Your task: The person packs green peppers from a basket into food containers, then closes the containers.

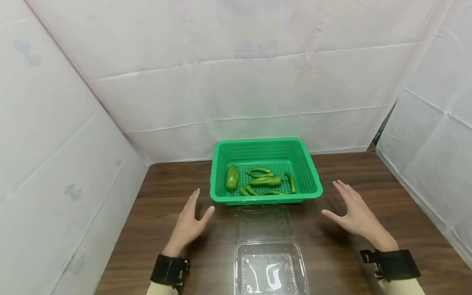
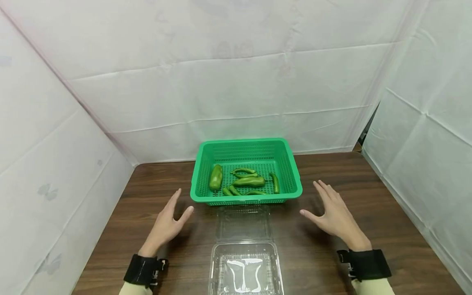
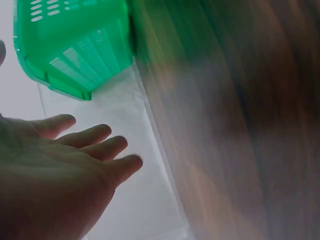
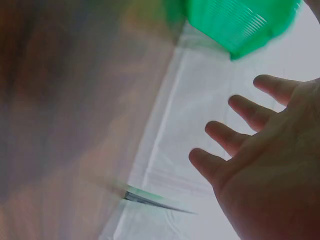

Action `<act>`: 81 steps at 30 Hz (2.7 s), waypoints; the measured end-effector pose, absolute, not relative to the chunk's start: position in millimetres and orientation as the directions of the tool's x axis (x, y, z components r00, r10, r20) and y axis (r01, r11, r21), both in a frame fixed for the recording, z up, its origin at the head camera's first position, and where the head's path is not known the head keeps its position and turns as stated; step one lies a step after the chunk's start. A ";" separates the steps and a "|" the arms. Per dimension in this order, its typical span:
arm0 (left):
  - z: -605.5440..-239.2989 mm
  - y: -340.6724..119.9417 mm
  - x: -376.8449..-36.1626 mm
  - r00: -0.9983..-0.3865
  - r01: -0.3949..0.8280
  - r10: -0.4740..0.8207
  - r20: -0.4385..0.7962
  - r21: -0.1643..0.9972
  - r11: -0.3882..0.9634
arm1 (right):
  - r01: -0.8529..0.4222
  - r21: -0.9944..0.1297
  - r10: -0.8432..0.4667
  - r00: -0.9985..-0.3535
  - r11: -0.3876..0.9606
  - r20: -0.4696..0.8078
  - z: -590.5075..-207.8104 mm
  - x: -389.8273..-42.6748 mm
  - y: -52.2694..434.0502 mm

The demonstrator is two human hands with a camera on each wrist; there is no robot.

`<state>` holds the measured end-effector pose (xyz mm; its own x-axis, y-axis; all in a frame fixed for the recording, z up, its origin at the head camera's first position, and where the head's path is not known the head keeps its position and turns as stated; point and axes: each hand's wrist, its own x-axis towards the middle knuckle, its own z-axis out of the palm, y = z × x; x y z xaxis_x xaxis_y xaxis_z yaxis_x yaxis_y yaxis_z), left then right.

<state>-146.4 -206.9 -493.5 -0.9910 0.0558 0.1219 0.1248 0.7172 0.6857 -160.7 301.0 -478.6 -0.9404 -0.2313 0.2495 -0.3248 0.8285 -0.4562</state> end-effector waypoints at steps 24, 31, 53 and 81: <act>-474.4 -175.4 -160.8 -0.996 -0.078 -0.034 -0.078 0.997 -0.010 | -0.566 -0.368 -0.466 -0.821 0.738 0.330 -400.2 -204.4 259.7; -472.1 -167.9 -163.3 -0.994 -0.100 -0.039 -0.100 0.995 -0.017 | -0.531 -0.372 -0.508 -0.845 0.761 0.167 -391.2 -217.6 243.7; -469.7 -162.3 -168.4 -0.994 -0.098 -0.031 -0.100 0.993 -0.058 | -0.575 -0.285 -0.604 -0.796 0.767 -0.020 -376.0 -250.1 200.6; -481.6 -153.0 -167.8 -0.998 -0.066 -0.007 -0.068 0.984 -0.164 | -0.677 -0.182 -0.700 -0.700 0.713 -0.138 -381.2 -292.5 114.8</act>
<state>-167.8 -153.0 -481.6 -0.9976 -0.0066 -0.0684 -0.0664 -0.1637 0.9843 -292.5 114.8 -381.2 -0.7002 -0.7003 -0.1385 -0.6772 0.7130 -0.1818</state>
